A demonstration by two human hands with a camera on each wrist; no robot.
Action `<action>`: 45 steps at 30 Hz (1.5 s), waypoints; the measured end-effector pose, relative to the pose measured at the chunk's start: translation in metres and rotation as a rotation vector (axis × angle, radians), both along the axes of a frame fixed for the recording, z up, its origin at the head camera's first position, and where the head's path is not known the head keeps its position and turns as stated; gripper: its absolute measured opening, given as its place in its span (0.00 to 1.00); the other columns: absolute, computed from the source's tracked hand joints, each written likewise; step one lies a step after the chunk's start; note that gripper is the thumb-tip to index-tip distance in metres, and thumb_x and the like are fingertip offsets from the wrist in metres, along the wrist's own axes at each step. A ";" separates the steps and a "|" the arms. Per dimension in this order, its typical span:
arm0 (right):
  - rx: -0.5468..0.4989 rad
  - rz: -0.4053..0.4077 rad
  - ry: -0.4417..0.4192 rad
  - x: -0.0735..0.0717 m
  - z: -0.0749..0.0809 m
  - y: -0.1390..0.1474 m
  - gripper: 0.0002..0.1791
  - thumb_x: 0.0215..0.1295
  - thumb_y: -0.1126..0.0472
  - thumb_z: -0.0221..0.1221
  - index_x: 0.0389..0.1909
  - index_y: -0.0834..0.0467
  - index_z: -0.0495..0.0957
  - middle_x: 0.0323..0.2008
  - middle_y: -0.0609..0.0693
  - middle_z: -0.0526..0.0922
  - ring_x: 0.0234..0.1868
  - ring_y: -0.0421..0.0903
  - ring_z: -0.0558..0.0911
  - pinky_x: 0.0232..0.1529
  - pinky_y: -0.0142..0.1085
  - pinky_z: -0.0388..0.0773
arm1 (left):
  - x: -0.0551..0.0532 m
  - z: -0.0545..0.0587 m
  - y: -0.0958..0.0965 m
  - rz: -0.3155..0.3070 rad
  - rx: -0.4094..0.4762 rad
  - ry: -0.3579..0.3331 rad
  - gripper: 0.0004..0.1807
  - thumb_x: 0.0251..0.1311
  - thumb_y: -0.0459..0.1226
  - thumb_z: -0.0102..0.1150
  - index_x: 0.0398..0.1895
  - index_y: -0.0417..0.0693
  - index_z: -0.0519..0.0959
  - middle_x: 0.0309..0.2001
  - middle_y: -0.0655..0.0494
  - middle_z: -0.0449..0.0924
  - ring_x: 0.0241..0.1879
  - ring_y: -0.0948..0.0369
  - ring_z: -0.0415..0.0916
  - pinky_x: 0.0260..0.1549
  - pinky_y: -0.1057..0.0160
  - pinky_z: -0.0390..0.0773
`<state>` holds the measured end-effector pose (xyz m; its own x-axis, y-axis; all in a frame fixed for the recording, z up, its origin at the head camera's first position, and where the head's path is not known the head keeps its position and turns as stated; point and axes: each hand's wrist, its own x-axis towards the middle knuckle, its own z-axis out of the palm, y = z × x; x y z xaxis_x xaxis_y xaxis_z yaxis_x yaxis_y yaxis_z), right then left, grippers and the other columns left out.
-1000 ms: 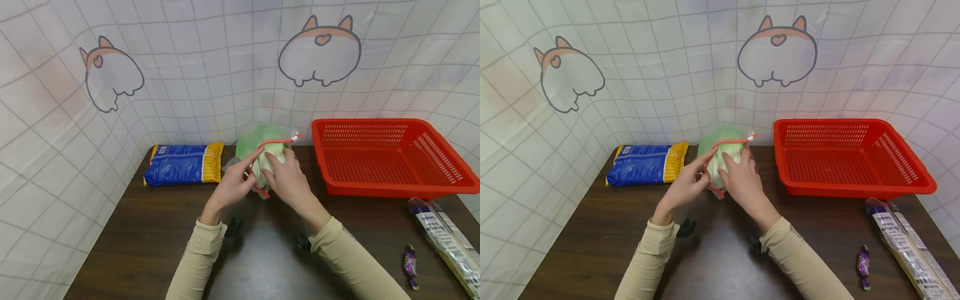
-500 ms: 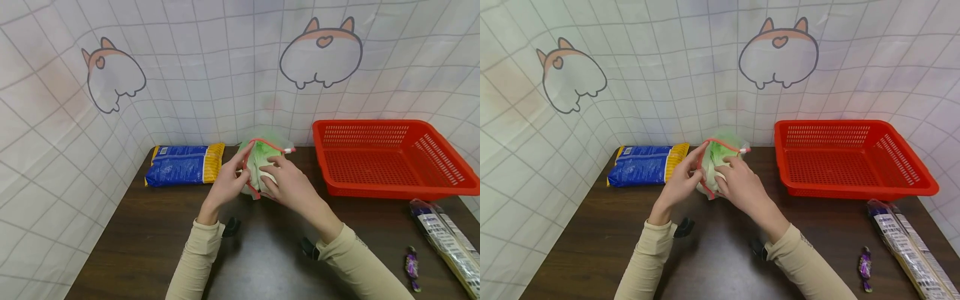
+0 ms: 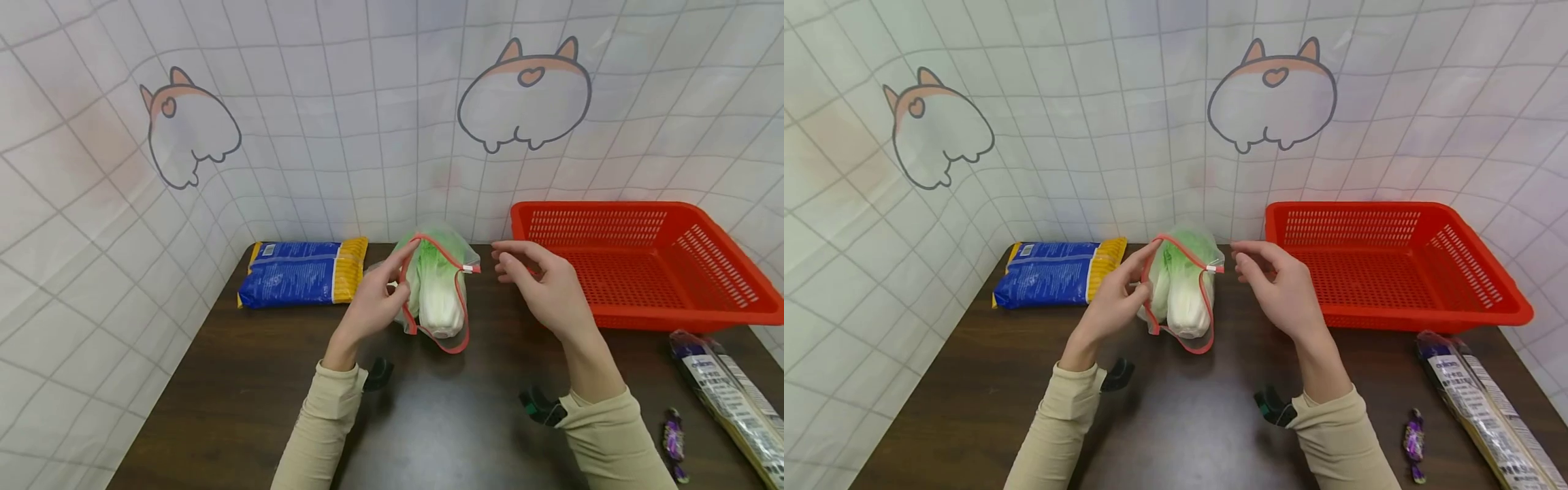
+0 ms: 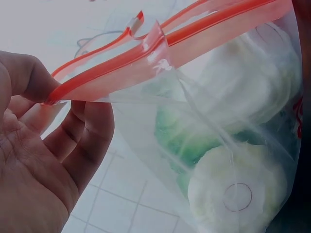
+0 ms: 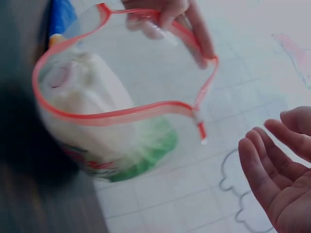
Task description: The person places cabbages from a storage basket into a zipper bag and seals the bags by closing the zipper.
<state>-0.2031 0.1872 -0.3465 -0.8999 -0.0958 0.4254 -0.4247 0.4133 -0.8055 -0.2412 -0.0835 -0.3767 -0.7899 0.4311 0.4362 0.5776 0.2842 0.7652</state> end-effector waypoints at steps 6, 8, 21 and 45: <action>-0.004 0.004 -0.084 0.003 -0.021 0.003 0.17 0.73 0.55 0.55 0.58 0.54 0.78 0.45 0.51 0.84 0.39 0.46 0.84 0.42 0.29 0.80 | 0.002 -0.002 0.001 -0.003 -0.026 0.013 0.37 0.60 0.25 0.44 0.74 0.56 0.62 0.55 0.46 0.76 0.25 0.60 0.68 0.16 0.66 0.62; -0.018 0.024 -0.122 0.003 -0.026 0.003 0.18 0.73 0.54 0.55 0.59 0.55 0.77 0.45 0.52 0.83 0.39 0.47 0.84 0.42 0.30 0.80 | 0.002 -0.002 0.002 -0.010 -0.023 0.012 0.37 0.61 0.25 0.44 0.75 0.57 0.62 0.56 0.46 0.75 0.26 0.60 0.69 0.16 0.66 0.63; -0.189 0.225 -0.281 -0.005 -0.043 -0.010 0.21 0.72 0.56 0.56 0.63 0.58 0.73 0.54 0.59 0.79 0.48 0.58 0.81 0.47 0.42 0.81 | 0.002 -0.002 0.001 -0.055 -0.060 0.027 0.37 0.61 0.25 0.46 0.74 0.61 0.63 0.32 0.53 0.70 0.22 0.62 0.64 0.17 0.66 0.63; -0.407 0.019 -0.049 -0.045 0.016 -0.037 0.16 0.65 0.58 0.64 0.48 0.66 0.81 0.34 0.52 0.84 0.32 0.44 0.84 0.42 0.31 0.81 | 0.003 0.010 -0.033 -0.049 0.142 -0.050 0.31 0.66 0.34 0.58 0.71 0.58 0.63 0.58 0.54 0.75 0.45 0.57 0.80 0.36 0.61 0.78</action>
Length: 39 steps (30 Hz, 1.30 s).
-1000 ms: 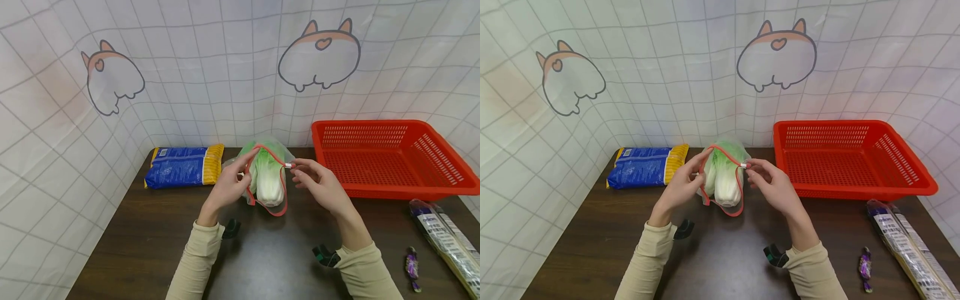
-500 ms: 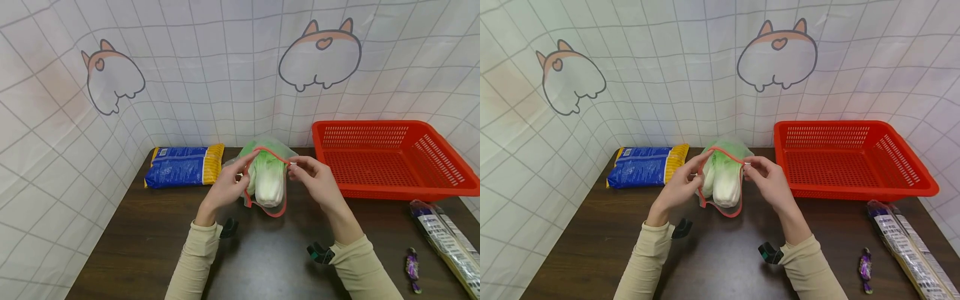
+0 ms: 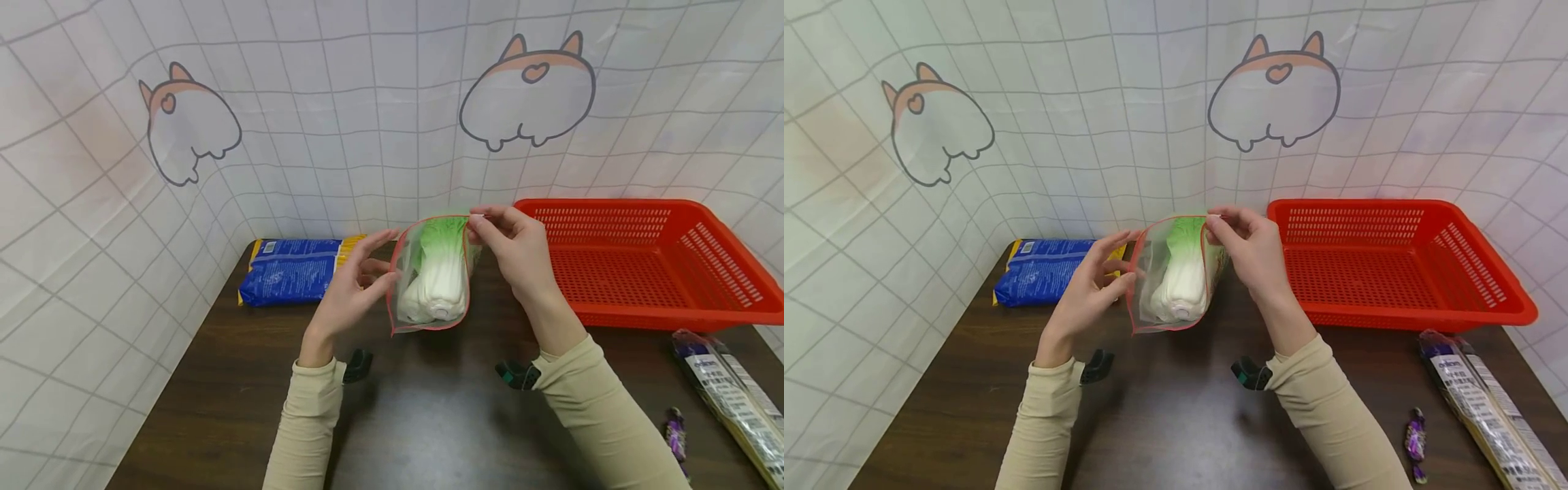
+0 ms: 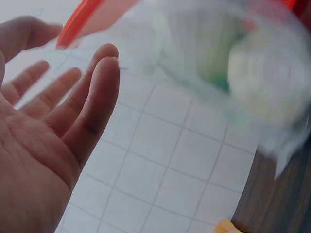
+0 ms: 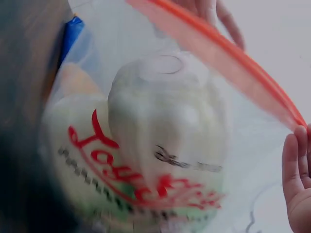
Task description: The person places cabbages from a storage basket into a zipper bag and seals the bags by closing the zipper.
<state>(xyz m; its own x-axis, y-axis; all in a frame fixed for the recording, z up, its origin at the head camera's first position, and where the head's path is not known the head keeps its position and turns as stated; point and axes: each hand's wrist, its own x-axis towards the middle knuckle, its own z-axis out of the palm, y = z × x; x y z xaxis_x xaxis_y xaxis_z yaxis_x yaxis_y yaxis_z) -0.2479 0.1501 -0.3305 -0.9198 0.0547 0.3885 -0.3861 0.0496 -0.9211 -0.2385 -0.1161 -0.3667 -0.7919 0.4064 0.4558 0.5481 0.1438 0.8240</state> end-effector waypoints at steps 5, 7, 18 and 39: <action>-0.056 0.008 0.028 -0.009 0.020 -0.010 0.12 0.63 0.60 0.65 0.44 0.64 0.84 0.33 0.52 0.84 0.30 0.43 0.84 0.41 0.31 0.81 | 0.000 0.000 -0.005 -0.005 0.003 -0.122 0.22 0.63 0.35 0.64 0.56 0.47 0.67 0.50 0.48 0.75 0.44 0.53 0.80 0.35 0.60 0.78; -0.063 0.009 0.032 -0.011 0.025 -0.012 0.12 0.63 0.60 0.65 0.43 0.64 0.84 0.33 0.53 0.84 0.30 0.44 0.84 0.42 0.31 0.81 | 0.001 0.000 -0.007 -0.012 -0.040 -0.167 0.20 0.61 0.35 0.65 0.52 0.44 0.67 0.45 0.46 0.76 0.41 0.51 0.79 0.34 0.60 0.79; -0.112 -0.006 0.014 -0.020 0.031 -0.013 0.12 0.62 0.60 0.66 0.43 0.63 0.84 0.33 0.53 0.84 0.30 0.43 0.83 0.41 0.31 0.81 | 0.002 -0.005 -0.017 -0.115 -0.245 -0.280 0.25 0.53 0.42 0.73 0.46 0.49 0.67 0.41 0.50 0.73 0.42 0.55 0.74 0.40 0.53 0.79; 0.174 0.012 -0.108 -0.025 0.039 0.040 0.22 0.66 0.52 0.62 0.55 0.62 0.80 0.40 0.52 0.84 0.40 0.47 0.84 0.50 0.31 0.78 | -0.003 0.009 -0.021 0.286 0.017 -0.037 0.12 0.63 0.36 0.64 0.46 0.39 0.85 0.35 0.45 0.86 0.26 0.62 0.81 0.30 0.64 0.82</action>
